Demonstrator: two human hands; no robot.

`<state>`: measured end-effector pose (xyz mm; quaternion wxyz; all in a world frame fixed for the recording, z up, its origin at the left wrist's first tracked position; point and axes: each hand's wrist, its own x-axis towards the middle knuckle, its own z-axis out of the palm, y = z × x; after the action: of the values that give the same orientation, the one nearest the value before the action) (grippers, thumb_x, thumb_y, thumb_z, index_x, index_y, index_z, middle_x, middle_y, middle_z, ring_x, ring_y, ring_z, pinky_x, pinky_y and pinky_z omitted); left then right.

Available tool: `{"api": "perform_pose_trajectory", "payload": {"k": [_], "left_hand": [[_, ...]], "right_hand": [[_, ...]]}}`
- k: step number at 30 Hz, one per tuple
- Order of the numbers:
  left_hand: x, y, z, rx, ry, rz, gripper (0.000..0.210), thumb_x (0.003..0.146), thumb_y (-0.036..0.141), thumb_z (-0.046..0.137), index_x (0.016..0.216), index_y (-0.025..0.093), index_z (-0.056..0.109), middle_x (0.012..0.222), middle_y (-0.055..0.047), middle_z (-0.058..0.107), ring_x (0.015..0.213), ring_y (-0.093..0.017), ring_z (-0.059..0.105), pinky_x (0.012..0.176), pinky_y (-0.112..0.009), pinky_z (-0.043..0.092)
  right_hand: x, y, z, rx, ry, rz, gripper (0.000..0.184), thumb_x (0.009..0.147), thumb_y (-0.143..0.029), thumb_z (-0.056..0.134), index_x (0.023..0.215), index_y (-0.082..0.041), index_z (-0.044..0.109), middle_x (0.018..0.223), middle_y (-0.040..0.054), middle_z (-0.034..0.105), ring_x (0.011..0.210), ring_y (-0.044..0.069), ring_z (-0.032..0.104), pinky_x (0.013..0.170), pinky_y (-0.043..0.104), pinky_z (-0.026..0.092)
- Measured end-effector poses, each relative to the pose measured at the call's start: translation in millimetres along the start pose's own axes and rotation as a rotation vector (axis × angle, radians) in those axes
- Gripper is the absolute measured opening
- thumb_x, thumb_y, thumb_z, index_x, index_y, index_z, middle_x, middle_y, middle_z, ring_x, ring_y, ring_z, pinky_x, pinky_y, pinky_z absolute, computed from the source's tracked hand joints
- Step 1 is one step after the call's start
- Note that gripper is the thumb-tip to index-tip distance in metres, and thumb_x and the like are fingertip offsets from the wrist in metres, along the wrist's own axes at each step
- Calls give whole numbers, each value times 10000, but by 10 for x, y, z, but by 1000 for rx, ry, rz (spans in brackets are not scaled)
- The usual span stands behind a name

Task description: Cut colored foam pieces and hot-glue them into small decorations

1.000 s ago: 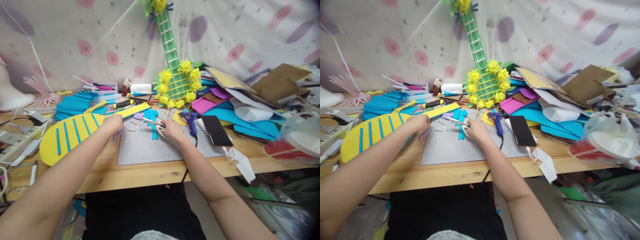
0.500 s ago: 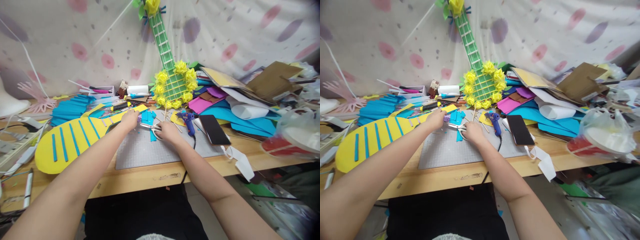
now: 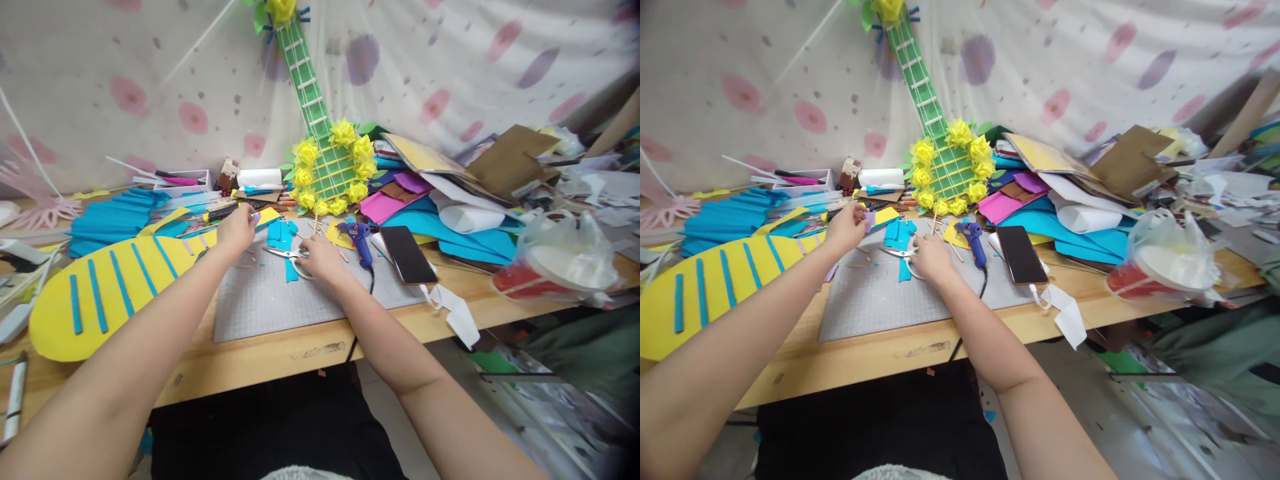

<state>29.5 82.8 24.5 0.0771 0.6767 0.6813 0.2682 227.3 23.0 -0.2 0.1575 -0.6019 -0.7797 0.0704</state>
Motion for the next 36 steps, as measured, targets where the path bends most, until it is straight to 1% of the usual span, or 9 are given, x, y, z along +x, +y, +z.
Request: {"api": "perform_pose_trajectory", "payload": {"k": [3,5,8,12,19,22,25,30,36], "left_hand": [[-127,-19,12,-624,-15,-155,246,702,184,608,941,175,548,878,-48,630,760,-152,601,711,-297,470],[-290,-31,39,-1023,-242,-229,252,668,167,646,903,156,555,844,-40,631,701,-121,602,681,-279,481],[-548,-70,100,-1234,-354,-332,321,601,153,712,886,141,565,807,-35,632,652,-103,596,633,-246,474],[-718,-154,169,-1294,-321,-331,378,593,172,730,932,147,565,812,-29,639,675,-101,598,636,-229,467],[-757,-205,143,-1316,-248,-266,346,642,341,694,919,179,564,912,-34,625,751,-124,595,680,-269,480],[-772,-218,122,-1147,-175,-181,370,640,412,675,906,176,572,915,-38,622,773,-143,585,680,-281,478],[-747,-300,118,-912,-78,-118,394,578,365,713,892,167,580,860,-33,625,721,-146,578,649,-274,464],[-648,-492,89,-927,34,-208,352,535,244,671,861,161,566,753,-3,607,617,-124,556,594,-255,443],[-619,-544,-71,-963,125,-286,326,514,136,562,838,156,576,701,2,598,629,-118,545,561,-215,407]], "right_hand": [[40,2,34,163,101,20,208,794,-295,539,945,-196,641,979,72,628,934,193,552,802,305,407],[79,-18,85,352,126,19,211,812,-320,520,928,-188,636,952,51,638,858,156,568,784,291,422],[139,-106,170,733,12,50,230,817,-344,516,923,-166,618,889,35,646,758,120,580,698,259,452],[207,-283,188,1077,-196,149,213,790,-301,567,936,-147,583,865,40,632,652,94,574,541,210,429],[387,-532,100,1199,-291,240,146,685,-116,639,794,-166,555,635,-32,572,533,74,529,486,192,390],[449,-627,144,1226,-291,240,125,690,-144,641,736,-170,527,610,-45,557,511,65,518,476,186,384],[488,-686,220,1355,-324,202,174,677,-223,676,706,-168,513,628,-50,554,538,54,518,496,174,404],[553,-726,371,1414,-228,223,196,718,-215,637,656,-174,455,587,-67,506,510,51,513,476,171,416],[575,-769,535,1356,-59,230,205,744,-192,596,671,-191,405,535,-84,485,443,54,514,422,165,380]]}}
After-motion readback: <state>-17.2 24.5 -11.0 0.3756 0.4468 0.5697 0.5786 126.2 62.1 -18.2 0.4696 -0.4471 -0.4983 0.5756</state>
